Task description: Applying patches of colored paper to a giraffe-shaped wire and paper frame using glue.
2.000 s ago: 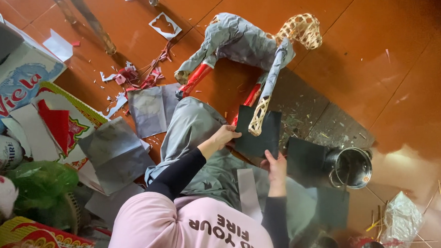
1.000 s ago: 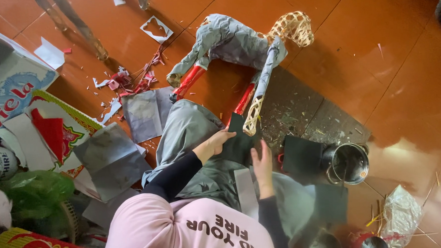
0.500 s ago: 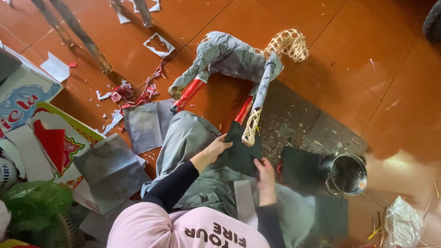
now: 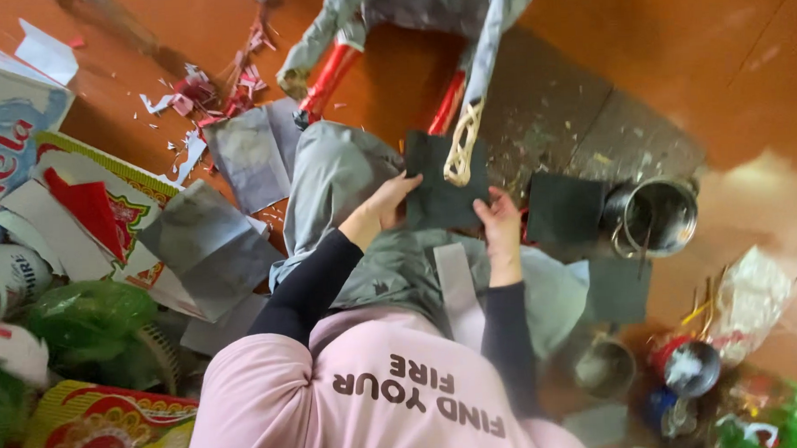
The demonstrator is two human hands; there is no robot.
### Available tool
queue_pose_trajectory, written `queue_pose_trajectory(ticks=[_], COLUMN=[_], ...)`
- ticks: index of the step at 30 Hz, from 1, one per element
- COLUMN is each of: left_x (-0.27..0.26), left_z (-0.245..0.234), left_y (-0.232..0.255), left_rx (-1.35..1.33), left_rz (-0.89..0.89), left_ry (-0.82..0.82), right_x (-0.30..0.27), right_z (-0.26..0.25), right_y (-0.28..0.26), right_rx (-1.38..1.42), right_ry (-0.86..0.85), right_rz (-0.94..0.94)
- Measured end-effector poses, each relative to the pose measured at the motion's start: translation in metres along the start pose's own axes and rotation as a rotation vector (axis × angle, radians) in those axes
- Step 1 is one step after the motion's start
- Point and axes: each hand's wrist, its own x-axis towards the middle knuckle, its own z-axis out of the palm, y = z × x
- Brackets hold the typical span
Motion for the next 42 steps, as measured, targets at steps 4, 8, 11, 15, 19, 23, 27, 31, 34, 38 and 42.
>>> queue_pose_trajectory(ticks=[4, 8, 11, 15, 19, 23, 27, 31, 34, 38, 42], left_x=[-0.013, -0.03, -0.031, -0.061, -0.03, -0.039, -0.021, -0.009, -0.006, -0.016, -0.032], left_z=[0.013, 0.035, 0.04, 0.073, 0.035, 0.058, 0.067, 0.069, 0.071, 0.079, 0.09], left_y=[0.008, 0.02, 0.017, 0.03, -0.003, -0.005, -0.011, -0.015, -0.017, -0.01, 0.008], left_rx=[-0.023, -0.166, -0.169, -0.244, -0.261, 0.056, 0.104, 0.099, 0.118, 0.032, 0.076], left_rz=[0.002, -0.017, -0.009, -0.079, 0.013, 0.249, 0.368, 0.342, 0.335, 0.308, 0.27], left_ry=[0.049, -0.07, -0.101, -0.272, -0.381, -0.125, 0.044, 0.11, 0.163, 0.112, 0.138], right_x=[-0.02, -0.07, -0.089, -0.076, -0.052, -0.038, -0.028, -0.021, -0.017, -0.012, -0.012], right_z=[-0.014, 0.012, 0.041, 0.061, 0.073, 0.08, 0.084, 0.083, 0.078, 0.077, 0.08], right_y=[-0.03, -0.137, -0.168, -0.154, -0.165, -0.164, -0.161, -0.159, -0.157, -0.151, -0.149], right_rx=[-0.058, -0.518, -0.786, -0.772, -0.534, -0.478, -0.508, -0.497, -0.494, -0.455, -0.374], right_ry=[0.076, 0.07, -0.008, 0.012, 0.101, 0.189, 0.248, 0.256, 0.239, 0.155, 0.058], right_rz=[-0.102, -0.399, -0.703, -0.844, -0.699, -0.49, -0.504, -0.502, -0.502, -0.473, -0.434])
